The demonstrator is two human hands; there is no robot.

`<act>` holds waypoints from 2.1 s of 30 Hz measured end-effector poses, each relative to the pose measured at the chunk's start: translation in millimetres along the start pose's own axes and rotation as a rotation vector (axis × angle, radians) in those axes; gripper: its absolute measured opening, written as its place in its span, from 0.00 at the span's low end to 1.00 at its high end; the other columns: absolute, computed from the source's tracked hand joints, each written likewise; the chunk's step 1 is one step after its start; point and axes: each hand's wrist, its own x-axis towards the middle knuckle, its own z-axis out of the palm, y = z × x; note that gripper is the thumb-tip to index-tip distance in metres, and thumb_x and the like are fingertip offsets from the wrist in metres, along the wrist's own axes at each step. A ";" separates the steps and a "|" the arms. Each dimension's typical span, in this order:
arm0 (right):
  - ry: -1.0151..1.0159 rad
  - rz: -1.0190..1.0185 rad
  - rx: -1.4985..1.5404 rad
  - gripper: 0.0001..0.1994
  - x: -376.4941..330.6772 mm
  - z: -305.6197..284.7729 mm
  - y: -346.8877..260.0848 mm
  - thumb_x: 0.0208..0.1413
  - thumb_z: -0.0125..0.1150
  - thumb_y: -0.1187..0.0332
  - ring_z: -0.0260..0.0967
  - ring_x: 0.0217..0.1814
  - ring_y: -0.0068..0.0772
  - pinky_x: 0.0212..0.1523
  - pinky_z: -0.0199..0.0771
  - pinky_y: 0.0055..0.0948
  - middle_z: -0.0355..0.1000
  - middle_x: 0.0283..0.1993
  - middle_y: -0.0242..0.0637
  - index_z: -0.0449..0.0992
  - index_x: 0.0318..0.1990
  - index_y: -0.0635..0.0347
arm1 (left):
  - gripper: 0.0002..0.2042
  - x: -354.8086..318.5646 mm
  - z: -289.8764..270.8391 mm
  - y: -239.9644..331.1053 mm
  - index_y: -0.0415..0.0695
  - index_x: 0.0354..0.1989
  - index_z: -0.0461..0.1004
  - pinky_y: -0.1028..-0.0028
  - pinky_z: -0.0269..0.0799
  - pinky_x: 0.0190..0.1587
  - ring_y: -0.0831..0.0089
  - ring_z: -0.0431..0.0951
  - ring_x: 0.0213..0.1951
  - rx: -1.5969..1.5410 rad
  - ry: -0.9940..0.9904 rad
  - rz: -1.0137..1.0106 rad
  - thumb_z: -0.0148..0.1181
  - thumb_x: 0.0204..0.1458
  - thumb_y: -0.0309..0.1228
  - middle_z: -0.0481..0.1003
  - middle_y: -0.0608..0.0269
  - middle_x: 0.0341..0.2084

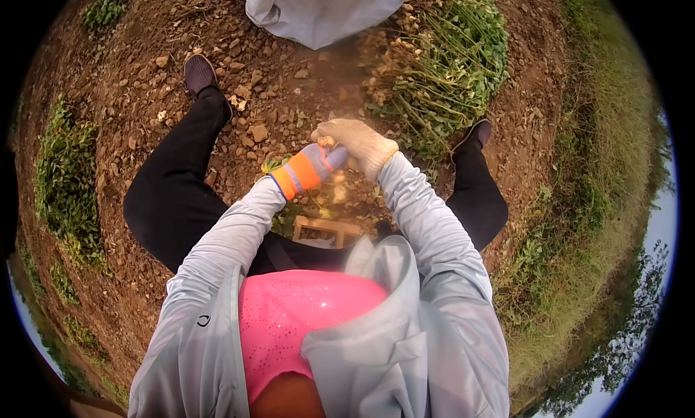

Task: The person opens a large white sack and pours harvested peanuts onto the ground. They then sit on a small wooden stool and manually pull the peanut pods off the green stems, placing the pods into the sack.

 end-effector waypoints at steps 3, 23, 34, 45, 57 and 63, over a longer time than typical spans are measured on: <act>0.020 0.261 0.275 0.15 -7.8 2.2 -6.3 0.56 0.51 0.57 0.64 0.40 0.23 0.41 0.66 0.22 0.68 0.41 0.31 0.75 0.39 0.59 | 0.14 2.6 -4.3 9.3 0.47 0.36 0.64 0.64 0.66 0.18 0.56 0.72 0.19 0.069 -0.042 -0.045 0.56 0.48 0.42 0.69 0.56 0.13; 0.173 0.191 0.773 0.10 1.3 2.2 28.0 0.61 0.48 0.64 0.65 0.30 0.23 0.36 0.71 0.25 0.67 0.29 0.31 0.70 0.39 0.62 | 0.22 12.1 -28.7 22.2 0.45 0.34 0.75 0.61 0.71 0.30 0.54 0.77 0.28 -0.033 -0.324 -0.494 0.44 0.54 0.52 0.75 0.52 0.21; -0.031 -0.295 -0.913 0.22 8.7 0.4 34.5 0.38 0.59 0.78 0.66 0.49 0.40 0.50 0.68 0.32 0.68 0.47 0.37 0.69 0.45 0.55 | 0.22 11.9 -30.1 39.3 0.49 0.37 0.75 0.60 0.73 0.36 0.53 0.78 0.33 0.033 -0.326 -0.465 0.40 0.55 0.53 0.77 0.52 0.27; 0.382 0.364 0.984 0.06 18.8 19.5 56.8 0.62 0.47 0.67 0.53 0.14 0.14 0.12 0.56 0.16 0.59 0.18 0.24 0.67 0.40 0.59 | 0.23 9.9 -30.5 40.3 0.50 0.40 0.75 0.59 0.71 0.39 0.51 0.77 0.37 0.011 -0.376 -0.555 0.40 0.54 0.54 0.77 0.49 0.32; 0.309 -0.132 1.103 0.36 91.3 -67.1 -18.9 0.58 0.52 0.52 0.55 0.61 0.59 0.59 0.65 0.52 0.52 0.60 0.57 0.46 0.64 0.65 | 0.35 4.8 -20.0 9.1 0.34 0.29 0.76 0.58 0.70 0.37 0.46 0.75 0.32 -0.304 -0.004 -0.751 0.41 0.52 0.61 0.75 0.40 0.25; 0.095 -0.021 0.687 0.38 69.0 -75.0 8.8 0.59 0.38 0.41 0.50 0.67 0.53 0.60 0.63 0.42 0.44 0.67 0.56 0.44 0.66 0.61 | 0.33 15.2 -23.8 6.2 0.31 0.31 0.74 0.58 0.70 0.37 0.44 0.75 0.35 -0.468 0.032 -0.831 0.48 0.51 0.59 0.74 0.35 0.28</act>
